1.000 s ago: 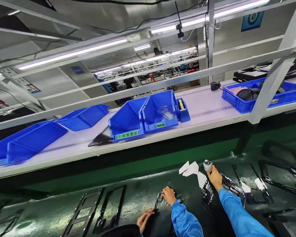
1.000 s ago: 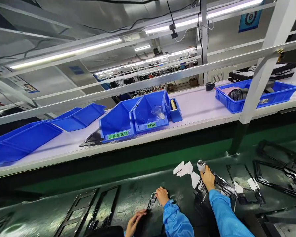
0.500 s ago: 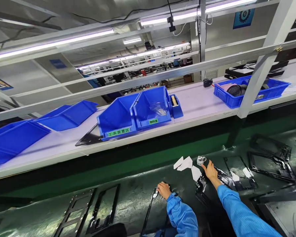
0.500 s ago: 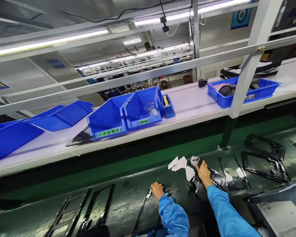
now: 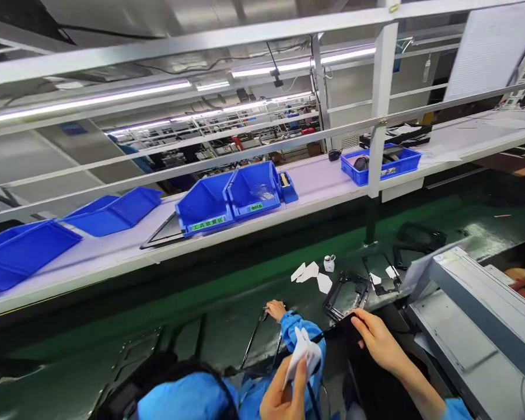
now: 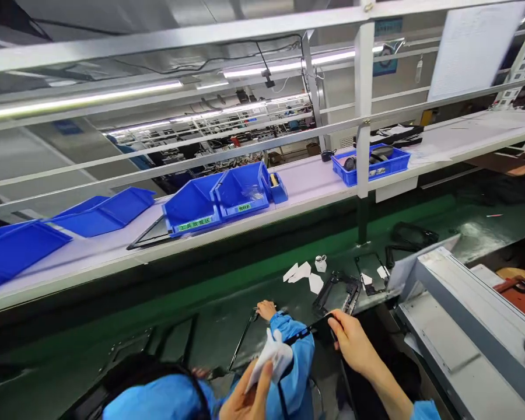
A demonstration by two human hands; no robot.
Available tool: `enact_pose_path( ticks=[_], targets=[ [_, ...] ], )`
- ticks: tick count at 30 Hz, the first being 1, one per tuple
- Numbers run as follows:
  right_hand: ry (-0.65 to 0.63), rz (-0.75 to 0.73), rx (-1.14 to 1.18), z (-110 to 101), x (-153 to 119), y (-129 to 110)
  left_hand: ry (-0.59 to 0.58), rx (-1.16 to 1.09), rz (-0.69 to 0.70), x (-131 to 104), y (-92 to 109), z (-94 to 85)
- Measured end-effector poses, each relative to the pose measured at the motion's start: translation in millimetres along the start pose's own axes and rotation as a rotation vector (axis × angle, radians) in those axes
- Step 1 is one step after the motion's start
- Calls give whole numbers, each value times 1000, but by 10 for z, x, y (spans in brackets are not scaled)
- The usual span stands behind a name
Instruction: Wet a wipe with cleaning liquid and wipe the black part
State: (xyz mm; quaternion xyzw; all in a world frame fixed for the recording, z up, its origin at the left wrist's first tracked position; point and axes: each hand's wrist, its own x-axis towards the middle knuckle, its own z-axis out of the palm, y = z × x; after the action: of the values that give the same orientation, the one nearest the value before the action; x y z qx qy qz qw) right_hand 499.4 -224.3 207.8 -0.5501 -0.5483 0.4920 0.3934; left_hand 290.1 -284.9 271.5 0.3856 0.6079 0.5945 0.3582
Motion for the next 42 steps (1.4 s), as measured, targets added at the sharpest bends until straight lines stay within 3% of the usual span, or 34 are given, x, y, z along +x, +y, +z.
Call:
enact_pose_path(
  ticks=[3, 7, 10, 14, 18, 23, 30, 33, 37, 42],
  targets=[
    [28, -42, 100, -106, -1003, -348, -95, 26, 229, -612, 114, -171],
    [76, -21, 211, -296, -2105, -501, -246, 102, 521, -1372, 271, -346],
    [79, 35, 301, -420, -2699, -456, -335, 200, 727, -1822, 393, -453],
    [121, 88, 368, -496, -3238, -394, -532, 375, 1021, -2215, 654, -466],
    [104, 68, 398, -466, -3581, -413, -623, 440, 1004, -2495, 764, -355],
    [61, 59, 421, -311, -3848, -352, -740, 465, 782, -2690, 555, -366],
    [70, 101, 537, -20, -4176, -167, -673, 496, 686, -2787, 396, -589],
    [136, 155, 435, 49, -4351, -205, -713, 491, 704, -2852, 436, -564],
    [259, 161, 472, 36, -4511, -328, -807, 484, 771, -2933, 576, -519],
    [335, 155, 510, -111, -4637, -397, -845, 519, 774, -2937, 763, -703]
  ],
)
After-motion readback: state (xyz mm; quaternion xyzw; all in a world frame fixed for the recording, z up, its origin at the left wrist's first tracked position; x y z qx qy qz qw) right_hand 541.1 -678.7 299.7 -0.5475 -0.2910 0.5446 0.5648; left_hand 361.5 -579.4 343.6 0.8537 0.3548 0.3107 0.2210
